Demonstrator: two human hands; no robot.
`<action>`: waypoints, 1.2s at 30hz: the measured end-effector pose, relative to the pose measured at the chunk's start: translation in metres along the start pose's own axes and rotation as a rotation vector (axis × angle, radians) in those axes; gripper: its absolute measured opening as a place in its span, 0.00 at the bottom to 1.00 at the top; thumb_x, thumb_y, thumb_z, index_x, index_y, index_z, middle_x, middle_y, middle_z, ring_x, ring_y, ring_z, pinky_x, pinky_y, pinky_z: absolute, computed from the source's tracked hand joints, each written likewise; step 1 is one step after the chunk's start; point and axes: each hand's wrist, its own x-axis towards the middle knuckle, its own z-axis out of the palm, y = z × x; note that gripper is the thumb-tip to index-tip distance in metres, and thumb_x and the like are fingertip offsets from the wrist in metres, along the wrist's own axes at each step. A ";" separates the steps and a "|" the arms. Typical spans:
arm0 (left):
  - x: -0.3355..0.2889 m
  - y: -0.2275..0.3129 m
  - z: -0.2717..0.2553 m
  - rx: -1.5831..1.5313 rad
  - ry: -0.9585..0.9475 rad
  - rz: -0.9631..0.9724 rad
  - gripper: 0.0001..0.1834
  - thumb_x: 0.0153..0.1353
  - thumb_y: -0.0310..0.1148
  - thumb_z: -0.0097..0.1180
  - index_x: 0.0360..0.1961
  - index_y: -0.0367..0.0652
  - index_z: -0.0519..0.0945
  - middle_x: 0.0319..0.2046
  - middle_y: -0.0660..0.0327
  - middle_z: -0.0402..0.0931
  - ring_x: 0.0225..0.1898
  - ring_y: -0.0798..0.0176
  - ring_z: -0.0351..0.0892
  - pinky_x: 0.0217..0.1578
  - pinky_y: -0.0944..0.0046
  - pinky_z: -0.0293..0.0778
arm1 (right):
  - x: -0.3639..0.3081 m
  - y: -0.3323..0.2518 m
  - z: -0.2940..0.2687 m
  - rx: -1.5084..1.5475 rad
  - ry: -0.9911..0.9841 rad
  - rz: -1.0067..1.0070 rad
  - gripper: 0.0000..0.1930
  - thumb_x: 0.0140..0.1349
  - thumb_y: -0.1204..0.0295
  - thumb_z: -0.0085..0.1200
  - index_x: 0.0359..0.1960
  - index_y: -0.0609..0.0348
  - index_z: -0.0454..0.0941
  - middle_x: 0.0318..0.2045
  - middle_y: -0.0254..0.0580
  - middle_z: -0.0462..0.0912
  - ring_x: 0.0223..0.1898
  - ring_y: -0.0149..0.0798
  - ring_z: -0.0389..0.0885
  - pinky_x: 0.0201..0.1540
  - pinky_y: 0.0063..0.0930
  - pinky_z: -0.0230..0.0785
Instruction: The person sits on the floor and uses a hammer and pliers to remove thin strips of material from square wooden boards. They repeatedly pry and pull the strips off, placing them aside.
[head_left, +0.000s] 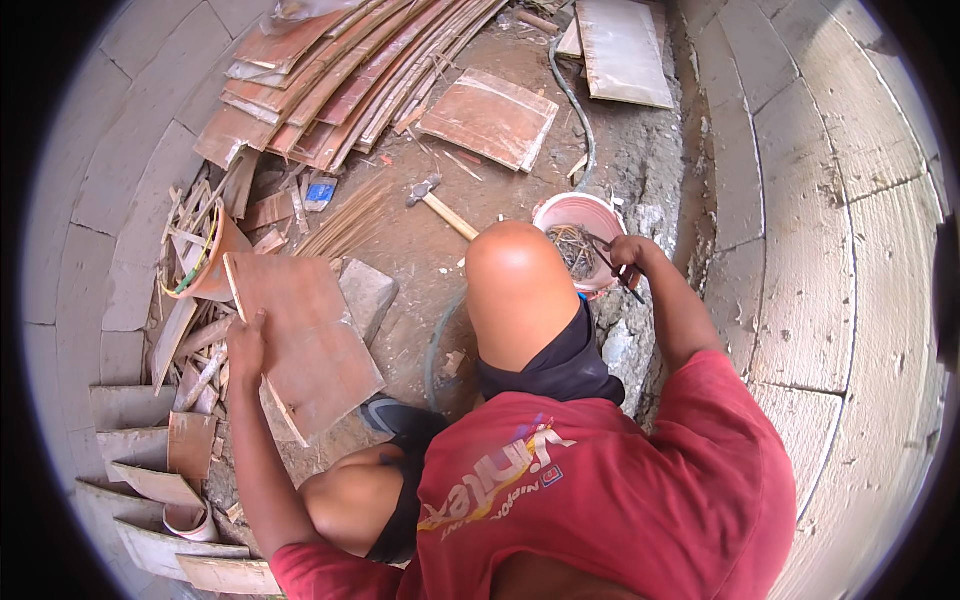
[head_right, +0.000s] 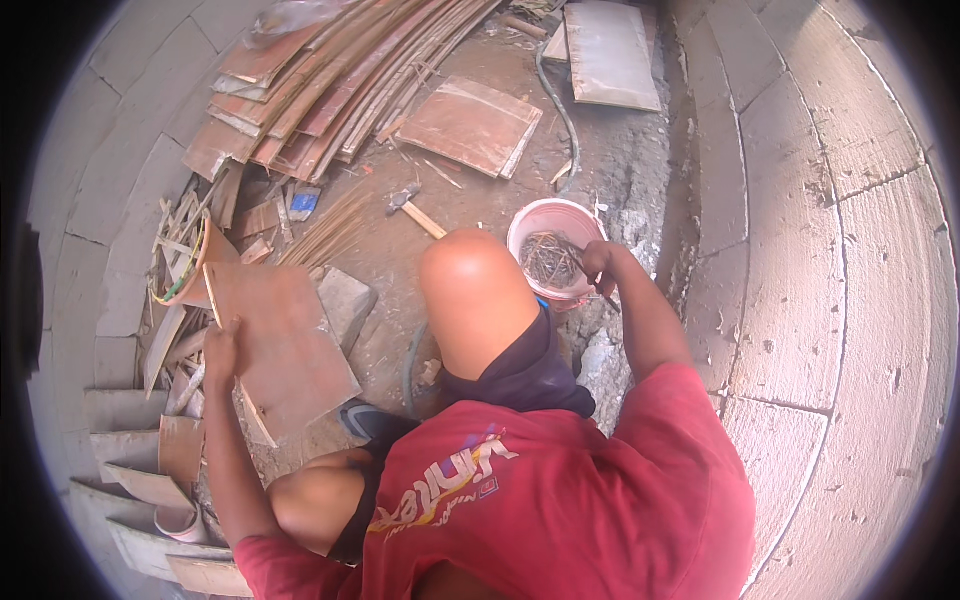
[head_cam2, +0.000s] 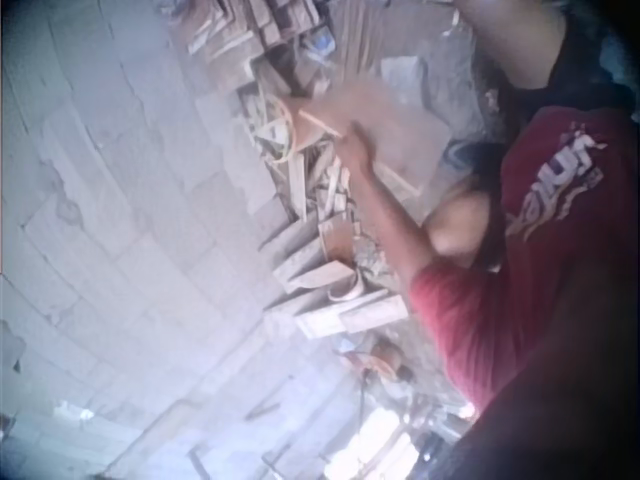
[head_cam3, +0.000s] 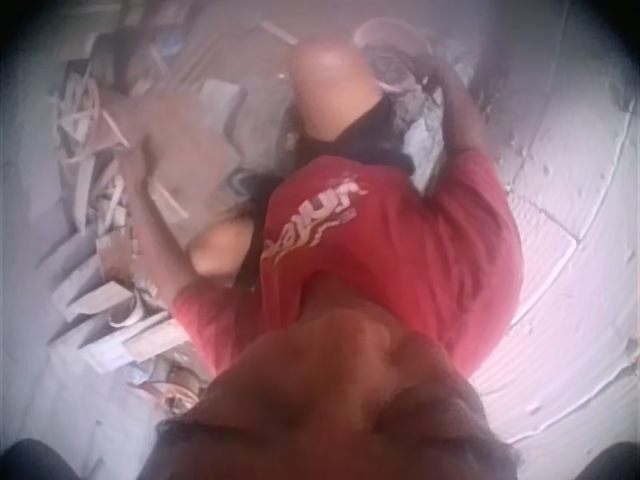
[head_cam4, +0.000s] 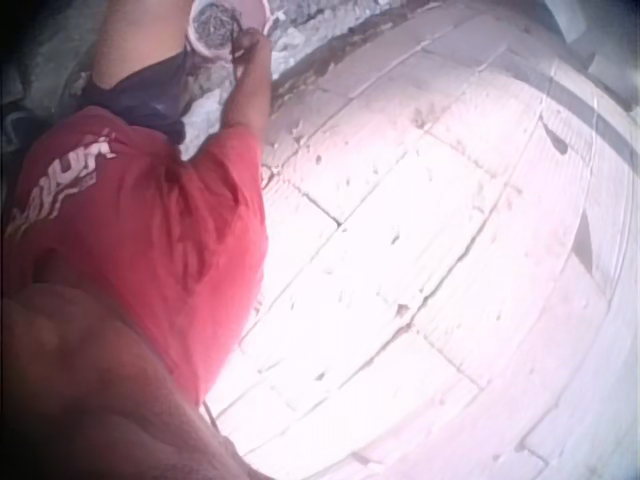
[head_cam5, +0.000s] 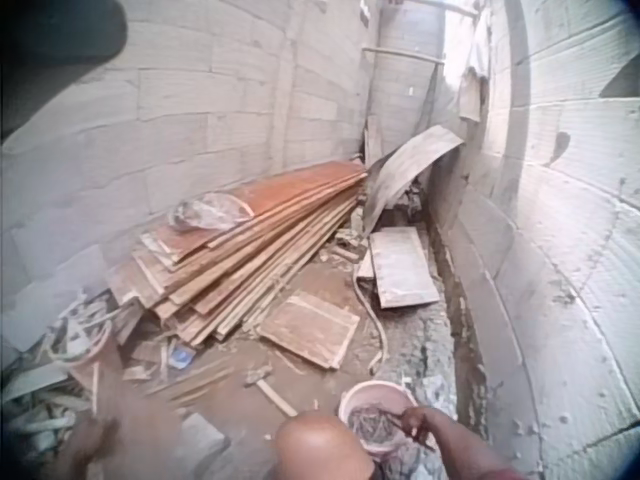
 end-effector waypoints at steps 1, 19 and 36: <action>0.004 -0.003 0.003 -0.039 -0.007 0.006 0.21 0.63 0.42 0.55 0.40 0.30 0.77 0.30 0.59 0.75 0.30 0.67 0.71 0.32 0.62 0.68 | 0.003 0.002 -0.003 0.002 0.000 0.024 0.29 0.58 0.80 0.41 0.65 0.56 0.68 0.41 0.57 0.84 0.36 0.54 0.86 0.33 0.49 0.83; 0.022 -0.026 0.037 -0.628 0.073 -0.089 0.27 0.57 0.24 0.49 0.59 0.33 0.66 0.45 0.46 0.76 0.45 0.50 0.79 0.45 0.53 0.76 | -0.275 -0.199 0.020 0.021 0.366 -0.996 0.27 0.67 0.74 0.44 0.70 0.49 0.63 0.31 0.38 0.74 0.30 0.30 0.78 0.18 0.23 0.68; 0.019 0.011 0.040 -0.386 0.206 -0.124 0.29 0.57 0.26 0.48 0.61 0.27 0.61 0.51 0.32 0.72 0.55 0.36 0.73 0.58 0.51 0.69 | -0.260 -0.244 0.215 -0.700 0.363 -1.524 0.34 0.58 0.82 0.45 0.69 0.41 0.63 0.43 0.51 0.75 0.43 0.58 0.78 0.44 0.48 0.74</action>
